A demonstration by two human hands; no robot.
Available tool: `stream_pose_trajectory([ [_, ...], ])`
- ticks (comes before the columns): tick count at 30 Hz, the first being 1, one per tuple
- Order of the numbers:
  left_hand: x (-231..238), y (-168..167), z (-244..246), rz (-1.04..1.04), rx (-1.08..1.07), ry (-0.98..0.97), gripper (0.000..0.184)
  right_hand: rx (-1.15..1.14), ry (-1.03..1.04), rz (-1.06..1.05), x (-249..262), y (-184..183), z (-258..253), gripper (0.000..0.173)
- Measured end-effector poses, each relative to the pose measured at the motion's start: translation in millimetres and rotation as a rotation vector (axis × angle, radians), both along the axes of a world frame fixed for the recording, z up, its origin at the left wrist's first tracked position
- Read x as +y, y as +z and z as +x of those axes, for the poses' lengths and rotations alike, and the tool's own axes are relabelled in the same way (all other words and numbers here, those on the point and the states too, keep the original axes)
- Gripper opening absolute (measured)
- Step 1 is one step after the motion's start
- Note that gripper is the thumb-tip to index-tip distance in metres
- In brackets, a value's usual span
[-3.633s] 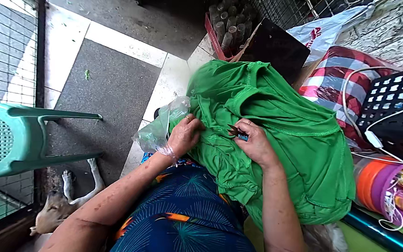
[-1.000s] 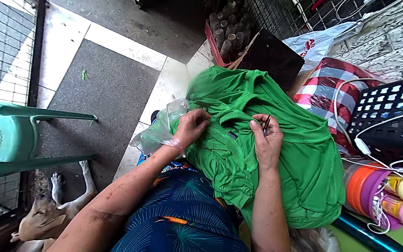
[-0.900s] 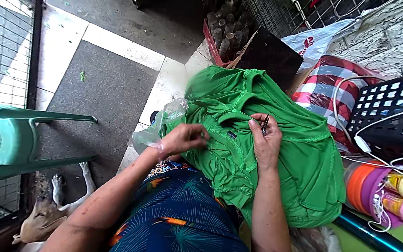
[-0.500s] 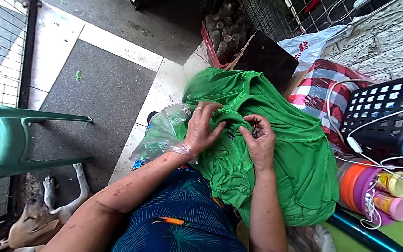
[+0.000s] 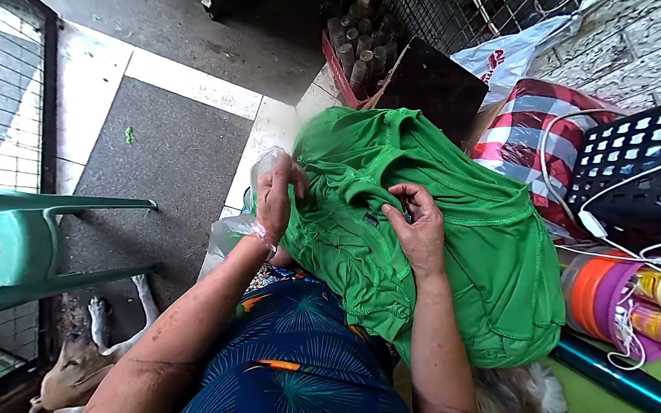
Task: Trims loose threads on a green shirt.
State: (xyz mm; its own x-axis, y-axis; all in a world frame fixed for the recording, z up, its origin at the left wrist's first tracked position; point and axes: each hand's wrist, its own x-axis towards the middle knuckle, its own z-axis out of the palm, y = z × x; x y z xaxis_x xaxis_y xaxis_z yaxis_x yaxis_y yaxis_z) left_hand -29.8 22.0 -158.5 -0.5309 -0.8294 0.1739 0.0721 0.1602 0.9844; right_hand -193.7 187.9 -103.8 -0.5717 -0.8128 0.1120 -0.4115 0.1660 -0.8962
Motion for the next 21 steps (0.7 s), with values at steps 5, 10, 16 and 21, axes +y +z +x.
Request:
stream_pose_trajectory([
  [5,33,2,-7,-0.302,-0.296,-0.106,0.039,-0.008,-0.002,-0.009,-2,-1,1,0.026],
  [10,38,-8,-40,-0.287,-0.250,-0.062,0.034,0.019,-0.009,-0.029,1,-4,-1,0.024],
  [16,19,-24,-8,-0.073,-0.123,-0.273,0.031,0.012,-0.038,0.039,0,0,-2,0.012],
  [21,30,-30,7,0.033,-0.218,-0.303,0.027,0.177,-0.051,0.260,-5,-4,5,0.012],
])
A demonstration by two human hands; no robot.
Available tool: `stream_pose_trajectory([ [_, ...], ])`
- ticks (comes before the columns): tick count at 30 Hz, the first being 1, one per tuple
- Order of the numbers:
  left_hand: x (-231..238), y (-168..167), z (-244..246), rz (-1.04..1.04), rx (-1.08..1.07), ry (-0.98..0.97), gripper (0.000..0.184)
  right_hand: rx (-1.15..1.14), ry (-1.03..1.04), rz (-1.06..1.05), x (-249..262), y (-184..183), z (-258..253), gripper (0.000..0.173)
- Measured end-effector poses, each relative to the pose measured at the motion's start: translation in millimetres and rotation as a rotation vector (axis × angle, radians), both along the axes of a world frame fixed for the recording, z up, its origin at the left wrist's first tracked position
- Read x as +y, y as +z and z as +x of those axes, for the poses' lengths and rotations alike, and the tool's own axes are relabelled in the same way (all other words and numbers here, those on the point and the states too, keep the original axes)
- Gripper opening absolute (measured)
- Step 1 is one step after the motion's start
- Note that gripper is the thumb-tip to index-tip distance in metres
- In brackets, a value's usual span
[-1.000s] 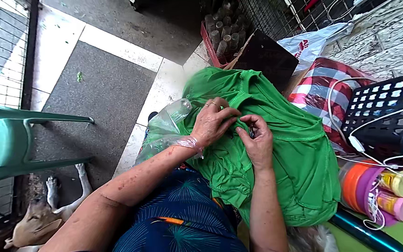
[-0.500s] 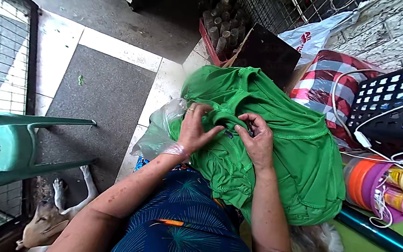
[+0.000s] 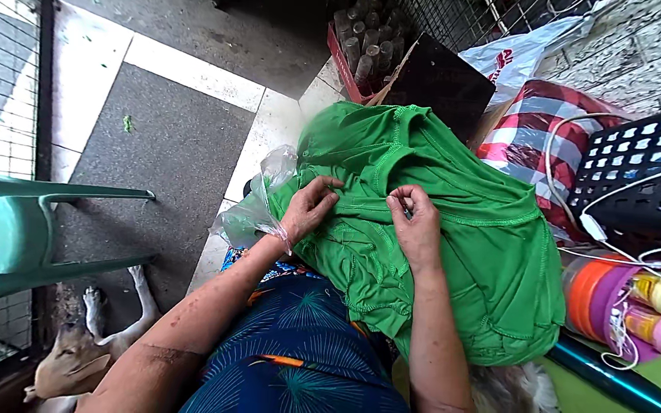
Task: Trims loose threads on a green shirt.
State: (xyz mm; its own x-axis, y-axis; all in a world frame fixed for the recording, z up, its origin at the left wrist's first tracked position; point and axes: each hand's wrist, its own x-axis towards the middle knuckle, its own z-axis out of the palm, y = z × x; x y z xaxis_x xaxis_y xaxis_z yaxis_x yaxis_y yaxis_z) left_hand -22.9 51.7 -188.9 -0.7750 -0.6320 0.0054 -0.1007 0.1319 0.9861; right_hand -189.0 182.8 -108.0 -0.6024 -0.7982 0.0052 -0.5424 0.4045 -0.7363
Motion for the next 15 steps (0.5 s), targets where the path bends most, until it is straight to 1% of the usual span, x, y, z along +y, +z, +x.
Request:
stream_pose_trajectory([
  [3,4,-1,-5,-0.120,-0.036,0.082,0.029,0.046,0.022,0.090,-3,0,1,0.014],
  [5,4,4,-8,-0.273,0.057,0.167,0.022,0.071,0.023,0.095,-3,-2,0,0.013],
  [7,4,15,-9,-0.390,0.141,0.182,0.013,0.080,0.026,0.087,-2,-3,0,0.012],
  [9,5,22,-10,-0.415,0.127,0.111,0.013,0.079,0.030,0.099,-2,-3,0,0.012],
  [11,8,20,-11,-0.393,0.053,0.024,0.015,0.104,0.024,0.112,-3,-3,2,0.013],
  [13,11,13,-12,-0.366,0.018,0.007,0.014,0.154,0.015,0.084,-3,-2,4,0.018],
  [15,15,12,-14,-0.373,0.003,0.022,0.013,0.263,0.021,-0.015,-3,-5,6,0.018],
])
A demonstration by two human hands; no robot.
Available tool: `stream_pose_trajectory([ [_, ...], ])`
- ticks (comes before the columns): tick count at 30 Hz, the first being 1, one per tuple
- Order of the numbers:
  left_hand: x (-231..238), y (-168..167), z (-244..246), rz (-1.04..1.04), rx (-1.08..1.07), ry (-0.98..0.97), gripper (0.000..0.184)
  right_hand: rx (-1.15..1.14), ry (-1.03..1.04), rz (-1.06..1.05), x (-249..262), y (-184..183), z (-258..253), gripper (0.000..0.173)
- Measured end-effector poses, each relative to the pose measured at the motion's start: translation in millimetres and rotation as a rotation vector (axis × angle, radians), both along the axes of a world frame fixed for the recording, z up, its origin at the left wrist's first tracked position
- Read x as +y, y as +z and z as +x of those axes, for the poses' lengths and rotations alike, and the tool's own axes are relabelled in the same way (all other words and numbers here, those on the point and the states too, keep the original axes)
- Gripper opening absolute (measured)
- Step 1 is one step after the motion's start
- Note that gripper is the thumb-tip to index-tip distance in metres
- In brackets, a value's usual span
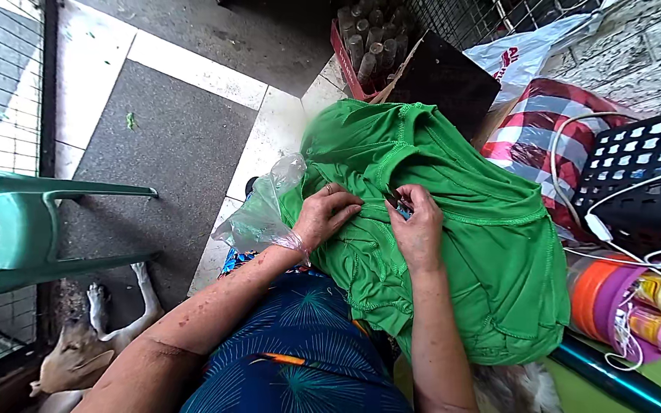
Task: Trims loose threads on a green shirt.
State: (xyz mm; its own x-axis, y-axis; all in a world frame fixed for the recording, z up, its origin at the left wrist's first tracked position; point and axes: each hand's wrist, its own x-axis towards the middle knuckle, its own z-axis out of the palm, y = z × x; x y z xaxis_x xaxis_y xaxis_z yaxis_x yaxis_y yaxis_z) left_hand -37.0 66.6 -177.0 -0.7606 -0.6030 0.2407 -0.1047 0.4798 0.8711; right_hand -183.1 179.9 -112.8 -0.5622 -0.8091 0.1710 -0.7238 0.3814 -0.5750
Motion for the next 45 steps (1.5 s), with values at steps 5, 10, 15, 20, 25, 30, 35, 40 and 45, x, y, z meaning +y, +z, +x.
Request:
stream_pose_trajectory([
  [5,5,15,-7,-0.021,-0.140,0.015,0.007,0.065,0.215,-0.179,1,-4,-1,0.022],
  [10,-1,25,0,0.097,-0.228,-0.048,0.014,-0.049,0.210,0.035,4,2,-2,0.028],
  [15,2,0,14,0.215,-0.115,0.006,0.017,-0.089,0.257,0.215,9,14,-3,0.035],
  [20,10,-6,12,0.270,-0.080,0.066,0.018,0.091,0.278,0.361,0,24,14,0.023],
  [25,17,-12,9,0.238,0.039,0.127,0.015,0.160,0.263,0.529,-14,32,30,0.022],
  [30,21,-16,9,0.172,0.089,0.128,0.014,0.145,0.227,0.668,-25,38,40,0.023],
  [35,20,-17,9,0.128,0.072,0.096,0.015,0.160,0.254,0.691,-27,36,36,0.017],
  [40,1,2,37,0.274,0.103,-0.026,0.020,-0.079,0.140,0.459,-13,34,14,0.025],
  [45,-17,22,102,0.161,-0.276,-0.376,0.044,-0.279,-0.028,0.107,9,16,-1,0.036],
])
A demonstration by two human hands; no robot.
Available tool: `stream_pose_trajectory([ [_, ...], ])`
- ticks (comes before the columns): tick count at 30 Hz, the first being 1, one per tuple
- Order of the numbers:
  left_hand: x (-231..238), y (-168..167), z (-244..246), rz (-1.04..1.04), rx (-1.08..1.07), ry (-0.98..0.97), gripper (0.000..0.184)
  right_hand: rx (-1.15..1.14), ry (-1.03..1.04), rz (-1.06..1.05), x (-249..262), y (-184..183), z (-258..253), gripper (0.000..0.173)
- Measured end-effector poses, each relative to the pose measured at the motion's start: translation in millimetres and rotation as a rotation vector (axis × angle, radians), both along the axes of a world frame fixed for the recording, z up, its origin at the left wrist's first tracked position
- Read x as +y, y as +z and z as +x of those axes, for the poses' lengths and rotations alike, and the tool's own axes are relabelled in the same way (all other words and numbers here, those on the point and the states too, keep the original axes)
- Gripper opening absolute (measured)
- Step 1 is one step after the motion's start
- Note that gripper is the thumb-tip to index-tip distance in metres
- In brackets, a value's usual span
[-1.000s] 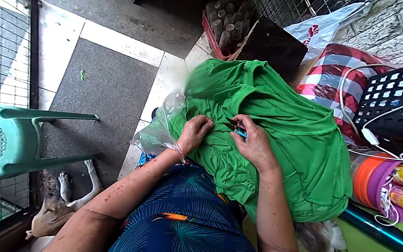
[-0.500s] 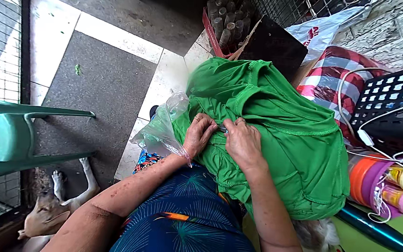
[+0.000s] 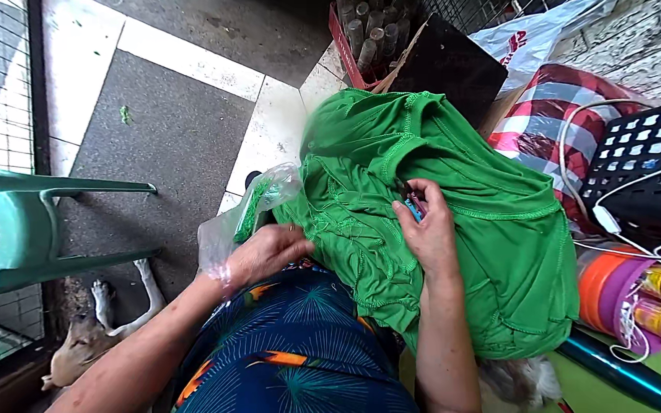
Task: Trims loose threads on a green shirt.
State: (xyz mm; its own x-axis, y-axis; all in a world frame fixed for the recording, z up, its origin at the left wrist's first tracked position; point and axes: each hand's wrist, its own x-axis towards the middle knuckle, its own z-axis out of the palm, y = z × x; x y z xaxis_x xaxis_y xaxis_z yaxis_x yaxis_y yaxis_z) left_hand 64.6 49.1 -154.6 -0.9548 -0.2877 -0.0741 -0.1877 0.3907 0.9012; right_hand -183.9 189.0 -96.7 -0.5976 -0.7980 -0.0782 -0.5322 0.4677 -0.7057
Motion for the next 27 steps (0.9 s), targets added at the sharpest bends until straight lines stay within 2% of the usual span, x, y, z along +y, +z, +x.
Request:
stream_pose_trajectory([
  [2,0,8,10,-0.025,-0.168,-0.172,0.031,-0.022,0.001,0.021,0,1,1,0.044],
  [3,3,8,11,-0.045,-0.173,-0.173,0.027,-0.037,0.008,0.047,-2,2,1,0.046],
  [4,7,6,8,-0.080,-0.109,-0.123,0.025,-0.050,0.010,0.064,-3,2,2,0.045],
  [7,13,4,-17,-0.029,0.126,0.096,0.038,-0.091,-0.012,0.010,-2,1,5,0.033],
  [8,14,5,-29,-0.029,0.173,0.161,0.037,-0.115,-0.016,-0.023,-1,0,5,0.030],
  [11,19,11,-68,-0.054,0.272,0.342,0.022,-0.168,-0.005,-0.093,1,0,5,0.029],
  [13,22,11,-90,-0.081,0.310,0.389,0.015,-0.167,0.002,-0.107,1,-1,5,0.029],
  [18,32,-5,-115,-0.174,0.288,0.352,0.008,-0.154,0.014,-0.091,0,-1,6,0.027],
  [23,32,-14,-112,-0.261,0.233,0.240,0.016,-0.139,-0.010,-0.053,-1,0,7,0.026],
  [27,26,-12,-98,0.008,0.193,0.313,0.023,-0.116,-0.039,-0.053,-2,-1,7,0.022],
])
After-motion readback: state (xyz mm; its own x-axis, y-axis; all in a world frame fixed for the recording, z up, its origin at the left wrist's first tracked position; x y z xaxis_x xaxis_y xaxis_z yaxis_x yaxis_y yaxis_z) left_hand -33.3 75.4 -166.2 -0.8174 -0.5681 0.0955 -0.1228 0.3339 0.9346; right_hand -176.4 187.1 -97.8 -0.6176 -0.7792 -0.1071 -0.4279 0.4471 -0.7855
